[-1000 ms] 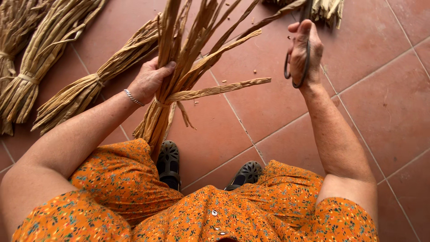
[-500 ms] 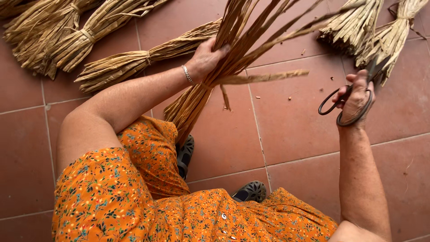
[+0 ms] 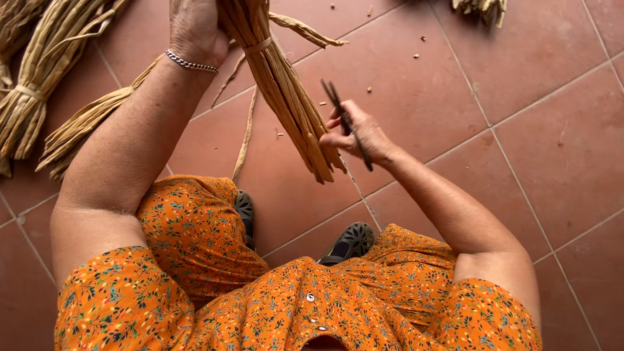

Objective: The person sits on a tiled floor and uses shears to trim the ends of dried plant bundles. They hold each bundle in one hand and cut the protruding ends with the other, then place the trimmed bundle aside.

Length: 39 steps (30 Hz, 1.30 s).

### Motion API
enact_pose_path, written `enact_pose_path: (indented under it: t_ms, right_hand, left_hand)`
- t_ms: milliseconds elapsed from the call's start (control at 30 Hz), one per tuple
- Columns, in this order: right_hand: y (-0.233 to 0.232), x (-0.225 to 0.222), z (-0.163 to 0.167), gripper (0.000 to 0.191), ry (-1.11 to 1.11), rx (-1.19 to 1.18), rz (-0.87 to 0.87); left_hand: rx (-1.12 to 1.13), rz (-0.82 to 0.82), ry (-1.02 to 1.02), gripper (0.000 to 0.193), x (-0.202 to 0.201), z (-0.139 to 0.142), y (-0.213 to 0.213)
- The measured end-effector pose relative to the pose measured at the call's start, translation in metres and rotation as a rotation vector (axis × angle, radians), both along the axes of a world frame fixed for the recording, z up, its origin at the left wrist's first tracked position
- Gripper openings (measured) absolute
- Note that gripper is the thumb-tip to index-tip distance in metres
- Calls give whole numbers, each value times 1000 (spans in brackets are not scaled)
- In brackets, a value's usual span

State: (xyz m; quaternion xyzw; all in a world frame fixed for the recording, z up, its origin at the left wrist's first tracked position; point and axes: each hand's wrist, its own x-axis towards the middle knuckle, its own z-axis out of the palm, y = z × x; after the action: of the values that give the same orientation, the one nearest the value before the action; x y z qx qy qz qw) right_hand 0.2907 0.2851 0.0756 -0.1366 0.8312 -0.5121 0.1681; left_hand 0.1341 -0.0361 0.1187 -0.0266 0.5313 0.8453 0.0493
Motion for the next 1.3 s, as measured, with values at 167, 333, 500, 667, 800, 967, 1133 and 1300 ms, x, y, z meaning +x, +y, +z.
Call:
enact_pose_path:
  t_ms: [167,333,500,667,800,967,1133,1300]
  right_hand:
    - [8,17,-2,75,159,121,27]
    - [15,16,1,67,217,141,-61]
    - [17,20,-8,46,-206,-49,-242]
    - [29,13,-21,34,42,-144,-284]
    - [45,7,-25,35,131,-127,-318]
    - [50,8,-14,41,153,-114,-344]
    - [54,6,7,56,189,-131,-297]
    - [55,6,26,69,195,-68,-197]
  left_hand:
    - [191,81,166,36,-29,-21,35]
    - [173,239,21,45,-42,-19,60]
    - [170,102,157,59,-32,-5,75]
    - [-124,-259,-16,112,0,-7,111]
    - [-456,-592,-140,121,35,-27,135]
    - [-399,-615,-111,108,37,-30,141]
    - [-303,-477,-32,79,36,-21,144]
    - [-327,-337,-60,70,36,-26,147]
